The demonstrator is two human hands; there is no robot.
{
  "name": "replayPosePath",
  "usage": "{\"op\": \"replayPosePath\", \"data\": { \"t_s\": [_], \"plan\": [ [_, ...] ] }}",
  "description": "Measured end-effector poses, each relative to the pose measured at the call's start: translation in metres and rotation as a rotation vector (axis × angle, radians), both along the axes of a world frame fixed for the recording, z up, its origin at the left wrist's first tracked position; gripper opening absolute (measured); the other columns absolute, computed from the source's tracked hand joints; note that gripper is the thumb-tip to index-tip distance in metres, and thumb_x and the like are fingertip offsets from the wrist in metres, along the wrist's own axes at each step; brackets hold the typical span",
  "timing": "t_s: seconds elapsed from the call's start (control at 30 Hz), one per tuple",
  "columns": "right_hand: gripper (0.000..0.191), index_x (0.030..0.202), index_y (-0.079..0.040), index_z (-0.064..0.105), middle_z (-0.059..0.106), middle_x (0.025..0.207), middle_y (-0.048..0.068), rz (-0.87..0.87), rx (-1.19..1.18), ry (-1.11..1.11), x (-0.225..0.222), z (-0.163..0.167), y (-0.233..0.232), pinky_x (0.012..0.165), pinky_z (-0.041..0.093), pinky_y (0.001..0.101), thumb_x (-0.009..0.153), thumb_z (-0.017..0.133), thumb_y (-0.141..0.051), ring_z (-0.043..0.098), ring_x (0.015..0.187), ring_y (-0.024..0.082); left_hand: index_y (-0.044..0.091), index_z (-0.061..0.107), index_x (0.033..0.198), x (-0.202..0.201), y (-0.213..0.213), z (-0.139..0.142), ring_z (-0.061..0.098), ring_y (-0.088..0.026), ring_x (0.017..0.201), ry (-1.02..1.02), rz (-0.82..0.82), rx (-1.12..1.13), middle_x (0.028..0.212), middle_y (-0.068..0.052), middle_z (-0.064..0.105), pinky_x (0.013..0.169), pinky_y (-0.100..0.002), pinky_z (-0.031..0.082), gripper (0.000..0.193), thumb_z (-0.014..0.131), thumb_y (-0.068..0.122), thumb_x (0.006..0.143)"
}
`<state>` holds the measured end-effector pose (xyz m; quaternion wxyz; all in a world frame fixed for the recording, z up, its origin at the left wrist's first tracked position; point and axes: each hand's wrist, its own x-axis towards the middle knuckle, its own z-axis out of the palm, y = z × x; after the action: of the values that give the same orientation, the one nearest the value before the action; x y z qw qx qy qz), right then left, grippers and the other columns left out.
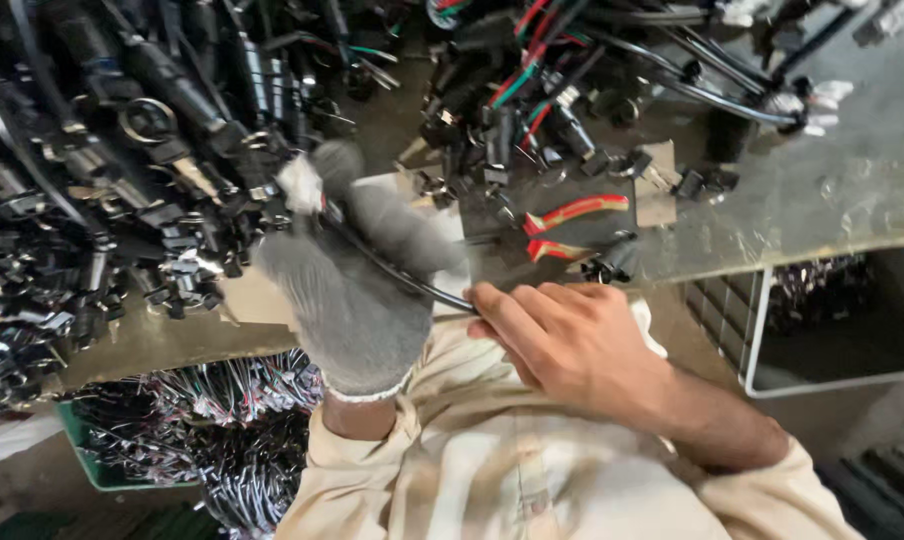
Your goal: The person attaches a connector to the end of a black cable, threading the wires into the connector body and using pliers to crimp and secure it, then sets the finished cable aside and starts on the next one.
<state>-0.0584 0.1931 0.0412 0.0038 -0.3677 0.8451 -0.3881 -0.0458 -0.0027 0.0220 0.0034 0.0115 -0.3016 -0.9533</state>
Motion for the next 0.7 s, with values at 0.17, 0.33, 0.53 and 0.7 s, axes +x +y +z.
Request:
{"op": "replayPosePath", "data": {
  "t_s": [0.17,0.33,0.53,0.7],
  "plan": [
    [0.012,0.102,-0.001,0.062,0.055,0.076,0.01,-0.134,-0.047,-0.054,-0.011,-0.007,-0.01,0.06,0.046,0.0411,0.092,0.067,-0.003,0.058,0.065,0.029,0.003,0.057,0.117,0.005,0.014,-0.027,0.052,-0.018,0.085,-0.144,-0.084,-0.356,0.104,-0.006,0.058,0.076,-0.037,0.045,0.025,0.063,0.027,0.111],
    [0.039,0.115,0.004,0.061,0.064,0.103,0.016,-0.369,-0.128,0.004,-0.016,0.019,0.013,0.089,0.049,0.0466,0.112,0.047,-0.033,0.06,0.099,0.036,0.002,0.061,0.107,-0.001,0.021,-0.008,0.052,-0.013,0.077,-0.027,-0.341,-0.223,0.09,-0.002,0.058,0.074,-0.031,0.046,0.03,0.069,0.031,0.107],
    [0.033,0.099,-0.005,0.062,0.066,0.093,0.006,-0.166,-1.161,-0.397,-0.019,0.031,0.019,0.078,0.056,0.0508,0.111,0.051,-0.034,0.067,0.079,0.025,0.007,0.065,0.111,0.007,0.052,0.015,0.072,-0.021,0.086,0.229,-0.553,-0.572,0.091,-0.007,0.07,0.078,-0.03,0.057,0.024,0.057,0.029,0.111],
    [0.03,0.095,-0.01,0.062,0.064,0.077,0.005,-0.233,-1.248,-0.357,-0.031,0.027,0.045,0.075,0.049,0.0445,0.111,0.05,-0.032,0.065,0.073,0.025,0.009,0.066,0.108,0.011,0.053,0.009,0.074,-0.023,0.077,0.358,-0.592,-0.758,0.089,-0.006,0.07,0.072,-0.033,0.058,0.02,0.056,0.025,0.112]
  ]
}}
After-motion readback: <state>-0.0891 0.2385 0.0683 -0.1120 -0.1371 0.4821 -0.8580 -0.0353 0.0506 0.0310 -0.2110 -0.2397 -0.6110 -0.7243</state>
